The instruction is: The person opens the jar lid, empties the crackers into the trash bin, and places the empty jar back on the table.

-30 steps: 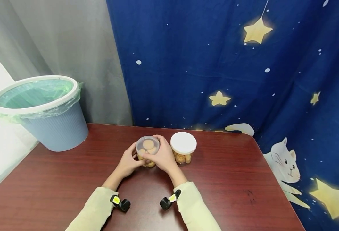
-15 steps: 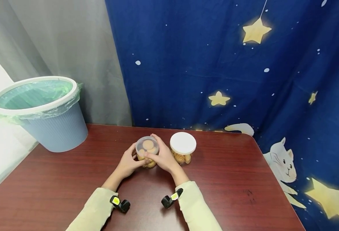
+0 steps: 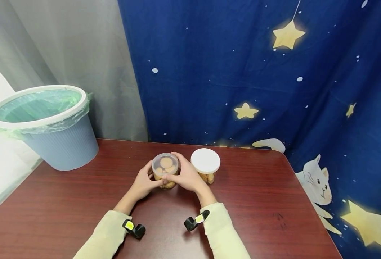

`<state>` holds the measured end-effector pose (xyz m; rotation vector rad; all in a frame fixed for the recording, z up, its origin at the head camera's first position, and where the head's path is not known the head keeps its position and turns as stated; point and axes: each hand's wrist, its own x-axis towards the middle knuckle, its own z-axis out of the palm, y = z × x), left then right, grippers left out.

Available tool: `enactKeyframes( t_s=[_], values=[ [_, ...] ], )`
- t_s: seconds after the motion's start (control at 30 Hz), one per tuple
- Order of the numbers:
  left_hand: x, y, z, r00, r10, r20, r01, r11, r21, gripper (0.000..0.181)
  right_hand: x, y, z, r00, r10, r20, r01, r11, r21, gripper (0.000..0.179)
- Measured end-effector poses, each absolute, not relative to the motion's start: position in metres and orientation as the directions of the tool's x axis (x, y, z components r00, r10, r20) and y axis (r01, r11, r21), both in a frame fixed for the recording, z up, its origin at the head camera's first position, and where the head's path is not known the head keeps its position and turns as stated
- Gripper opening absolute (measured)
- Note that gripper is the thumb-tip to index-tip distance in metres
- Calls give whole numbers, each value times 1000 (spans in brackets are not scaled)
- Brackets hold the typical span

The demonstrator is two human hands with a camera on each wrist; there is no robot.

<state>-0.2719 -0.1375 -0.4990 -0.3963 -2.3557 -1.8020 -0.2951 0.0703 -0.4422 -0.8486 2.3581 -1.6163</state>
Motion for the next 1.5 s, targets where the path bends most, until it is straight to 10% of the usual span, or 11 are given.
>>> enactKeyframes(
  t_s=[0.77,1.5],
  values=[
    [-274,-139,-499,-946,125,298,319,215,923,80,-286,46,-448,-945,-220,241,-318,450,-835,92],
    [-272,-137,-498,-961,95,258,274,248,929,81,-287,57,-448,-898,-374,234,-373,361,-855,87]
  ],
)
